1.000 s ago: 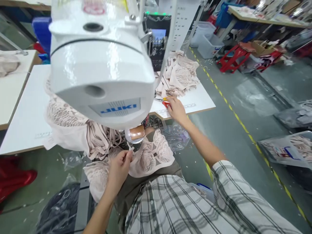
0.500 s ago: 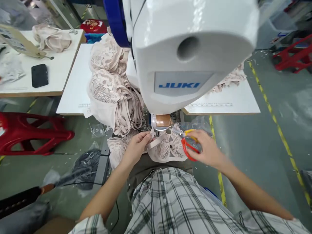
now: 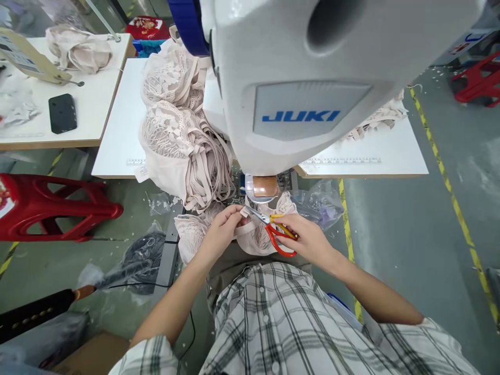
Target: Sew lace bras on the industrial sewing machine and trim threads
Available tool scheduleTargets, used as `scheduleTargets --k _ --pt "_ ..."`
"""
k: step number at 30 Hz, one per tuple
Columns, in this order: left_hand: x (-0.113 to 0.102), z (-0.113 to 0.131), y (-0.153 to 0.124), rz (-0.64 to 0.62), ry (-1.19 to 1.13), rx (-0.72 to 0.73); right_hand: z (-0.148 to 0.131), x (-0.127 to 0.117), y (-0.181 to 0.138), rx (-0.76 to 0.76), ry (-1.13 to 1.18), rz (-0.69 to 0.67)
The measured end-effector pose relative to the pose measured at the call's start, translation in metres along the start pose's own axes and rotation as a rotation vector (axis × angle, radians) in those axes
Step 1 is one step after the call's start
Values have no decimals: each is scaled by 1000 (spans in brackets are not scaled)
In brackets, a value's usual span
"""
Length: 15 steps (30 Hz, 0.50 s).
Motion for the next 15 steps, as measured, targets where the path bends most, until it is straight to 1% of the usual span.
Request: scheduleTargets --k 2,5,11,15 --pt "-4 1 0 -5 -29 30 2 -3 -6 14 57 53" --pt "-8 5 0 -9 3 63 0 -2 -11 1 89 102" --pt "-6 7 2 -21 115 12 -4 8 3 -8 139 93" --pt "-10 10 4 -19 172 35 0 11 14 35 165 54"
Point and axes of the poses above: each hand's wrist, its own y-axis towards the middle knuckle, its own x-axis out of the palm, z = x × y, the point moved 10 cm from there along y, towards the middle knuckle, and after that the axes turned 9 degrees about -z, right-handed, at the moved point
